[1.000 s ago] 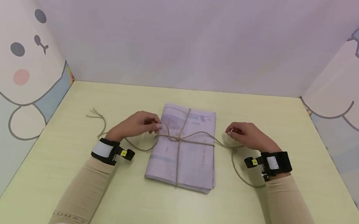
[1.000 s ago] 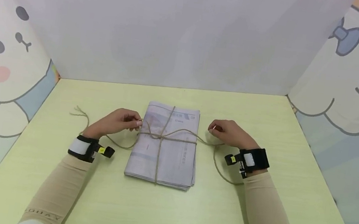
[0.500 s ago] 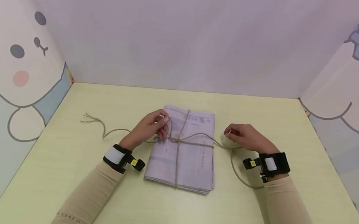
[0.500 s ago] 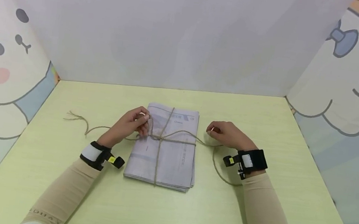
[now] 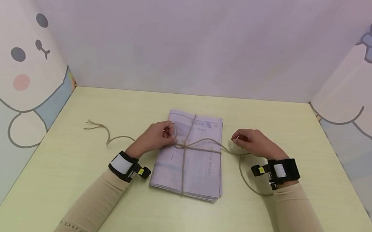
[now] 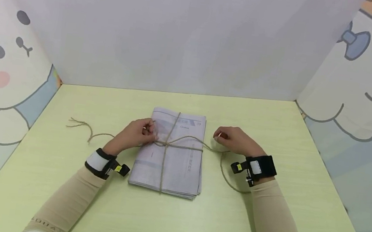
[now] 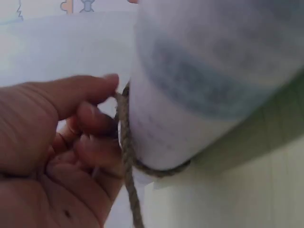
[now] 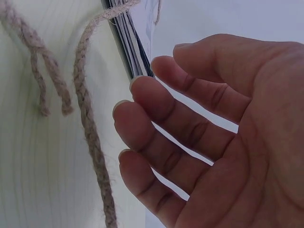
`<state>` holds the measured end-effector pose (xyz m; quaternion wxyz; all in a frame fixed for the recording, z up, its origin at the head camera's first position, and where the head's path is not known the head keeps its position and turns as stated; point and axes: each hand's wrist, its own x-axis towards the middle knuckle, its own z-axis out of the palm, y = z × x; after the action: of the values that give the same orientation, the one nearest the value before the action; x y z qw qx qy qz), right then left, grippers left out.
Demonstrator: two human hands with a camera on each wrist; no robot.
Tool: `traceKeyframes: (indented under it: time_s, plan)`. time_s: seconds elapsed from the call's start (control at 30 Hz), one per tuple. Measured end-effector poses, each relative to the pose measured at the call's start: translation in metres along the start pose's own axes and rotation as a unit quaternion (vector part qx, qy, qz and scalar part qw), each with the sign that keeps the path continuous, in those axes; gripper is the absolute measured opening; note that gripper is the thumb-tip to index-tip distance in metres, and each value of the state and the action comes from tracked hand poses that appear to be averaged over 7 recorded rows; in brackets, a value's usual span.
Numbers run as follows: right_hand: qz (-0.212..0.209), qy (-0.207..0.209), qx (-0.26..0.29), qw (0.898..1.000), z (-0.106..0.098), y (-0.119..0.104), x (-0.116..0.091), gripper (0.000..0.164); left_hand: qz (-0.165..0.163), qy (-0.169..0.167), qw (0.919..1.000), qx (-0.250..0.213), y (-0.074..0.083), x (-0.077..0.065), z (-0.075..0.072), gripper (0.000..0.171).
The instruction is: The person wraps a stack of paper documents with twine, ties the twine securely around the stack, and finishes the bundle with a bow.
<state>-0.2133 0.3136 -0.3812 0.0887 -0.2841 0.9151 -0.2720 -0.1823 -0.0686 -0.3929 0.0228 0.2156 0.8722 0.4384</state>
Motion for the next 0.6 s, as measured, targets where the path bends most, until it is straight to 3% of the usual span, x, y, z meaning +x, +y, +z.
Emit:
traceKeyframes:
  time_s: [0.13,0.3,0.43,0.6]
  plan:
    - [0.000,-0.001,-0.001,1.000,0.000,-0.001,0.000,0.016,-0.038,0.014,0.9943,0.099,0.002,-0.004,-0.001,0.027]
    - [-0.003,-0.001,-0.006,1.000,0.000,-0.003,0.001,0.016,-0.115,0.010,0.9804,0.160,0.007,-0.009,-0.002,0.030]
    - [-0.009,0.000,-0.012,1.000,0.001,-0.003,0.002,0.015,-0.122,-0.001,0.9812,0.149,0.011,-0.008,-0.001,0.027]
    - [-0.005,0.000,-0.010,1.000,0.003,-0.003,0.002,0.015,-0.080,-0.027,0.9920,0.094,0.010,-0.004,-0.001,0.018]
